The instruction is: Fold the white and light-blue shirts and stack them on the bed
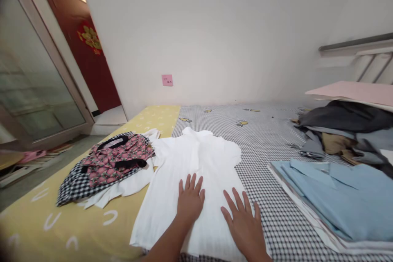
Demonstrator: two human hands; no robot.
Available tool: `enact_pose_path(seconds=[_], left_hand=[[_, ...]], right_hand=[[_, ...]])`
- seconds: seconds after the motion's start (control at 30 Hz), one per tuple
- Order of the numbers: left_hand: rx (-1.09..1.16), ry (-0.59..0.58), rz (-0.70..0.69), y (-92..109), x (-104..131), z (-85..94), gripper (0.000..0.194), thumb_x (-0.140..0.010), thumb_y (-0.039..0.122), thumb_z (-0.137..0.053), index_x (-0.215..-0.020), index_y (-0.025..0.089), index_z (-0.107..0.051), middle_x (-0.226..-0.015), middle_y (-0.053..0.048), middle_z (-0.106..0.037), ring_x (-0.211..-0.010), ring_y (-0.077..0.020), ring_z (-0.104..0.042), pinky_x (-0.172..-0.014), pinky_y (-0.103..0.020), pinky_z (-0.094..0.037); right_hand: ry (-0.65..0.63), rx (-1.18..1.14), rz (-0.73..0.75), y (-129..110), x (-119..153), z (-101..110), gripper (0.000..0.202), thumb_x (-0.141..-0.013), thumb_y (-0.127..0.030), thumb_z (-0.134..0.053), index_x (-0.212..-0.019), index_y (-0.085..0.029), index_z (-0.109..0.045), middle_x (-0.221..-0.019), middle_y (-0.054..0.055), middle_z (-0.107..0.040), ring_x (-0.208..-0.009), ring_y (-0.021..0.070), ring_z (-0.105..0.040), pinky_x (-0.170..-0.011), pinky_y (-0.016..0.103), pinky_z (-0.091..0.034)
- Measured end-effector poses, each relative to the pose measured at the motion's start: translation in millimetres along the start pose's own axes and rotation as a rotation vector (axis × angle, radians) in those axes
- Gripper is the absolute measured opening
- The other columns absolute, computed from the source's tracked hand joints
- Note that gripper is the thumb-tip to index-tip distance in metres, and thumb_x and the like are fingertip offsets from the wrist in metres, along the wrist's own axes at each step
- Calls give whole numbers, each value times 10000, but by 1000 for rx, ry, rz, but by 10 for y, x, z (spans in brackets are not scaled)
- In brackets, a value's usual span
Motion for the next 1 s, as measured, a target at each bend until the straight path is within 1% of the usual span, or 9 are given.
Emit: enact_pose_path(seconds=[0.17,0.33,0.47,0.6,0.67,0.77,0.87,0.93,1.0], left_hand=[[-96,31,88,-352,260,276,516,-981,555,-404,-1452,352,-465,-1536,-23,-478,-1455,-278,-403,-1200,-615,-314],[-154,-51,190,-825,594,682,501,-997,421,-391,-1478,291,-445,-1566,-39,-438,-1482,-291,-351,-1230,-582,-251],[-195,-132,239,-1030,774,894,513,-1004,372,-343,-1500,265,-417,-1598,-43,-383,-1510,-302,-289,-1230,-615,-197],[-234,-244,262,-1080,844,925,534,-1008,372,-321,-1528,260,-369,-1627,-36,-329,-1524,-306,-248,-1228,-618,-182],[-239,-321,280,-1100,857,902,550,-1014,394,-298,-1547,261,-325,-1649,-28,-276,-1536,-311,-207,-1226,-628,-170],[-227,-432,282,-1130,861,857,587,-1013,456,-287,-1569,269,-256,-1673,-25,-191,-1551,-320,-136,-1218,-650,-151],[-211,-492,253,-1150,851,842,628,-998,509,-323,-1574,277,-232,-1680,-32,-152,-1556,-322,-101,-1215,-652,-144],[-213,-527,235,-1158,863,842,658,-985,527,-354,-1577,275,-218,-1683,-46,-129,-1557,-328,-81,-1212,-658,-134],[-223,-578,220,-1163,907,840,717,-961,556,-398,-1583,270,-185,-1686,-67,-96,-1557,-340,-57,-1205,-674,-117]], right_hand=[[-47,33,-17,-32,-41,12,577,-972,-570,-319,-1515,-395,-406,-1613,-41,-374,-1511,341,-252,-1187,637,-178],[-92,50,-14,-54,-7,73,590,-979,-553,-296,-1529,-363,-396,-1622,-16,-361,-1508,341,-257,-1182,616,-201],[-122,63,-32,-65,-7,177,567,-1007,-500,-274,-1539,-338,-381,-1635,-4,-341,-1513,328,-240,-1193,592,-181],[-154,55,-62,-67,66,220,538,-1016,-460,-301,-1531,-335,-394,-1634,7,-342,-1510,338,-243,-1181,619,-183],[-155,46,-41,-115,175,231,509,-1018,-388,-305,-1511,-345,-426,-1621,15,-369,-1502,340,-264,-1164,650,-181],[-162,-66,183,-414,425,211,493,-1003,-349,-347,-1483,-363,-459,-1604,13,-402,-1496,302,-291,-1173,619,-194],[-138,-192,354,-681,664,222,571,-924,-351,-520,-1489,-368,-442,-1628,15,-355,-1512,306,-254,-1188,606,-177],[-96,-235,336,-726,710,259,607,-869,-257,-567,-1461,-361,-482,-1628,19,-356,-1514,313,-247,-1193,611,-150],[-82,-298,280,-726,687,296,510,-870,-211,-540,-1356,-359,-590,-1592,8,-421,-1502,307,-280,-1191,611,-152]])
Point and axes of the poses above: each hand's wrist, its own x-axis away from the middle knuckle, its own z-axis out of the back of the hand, y = z × x, the point moved 10 cm from there along -x, towards the middle knuckle
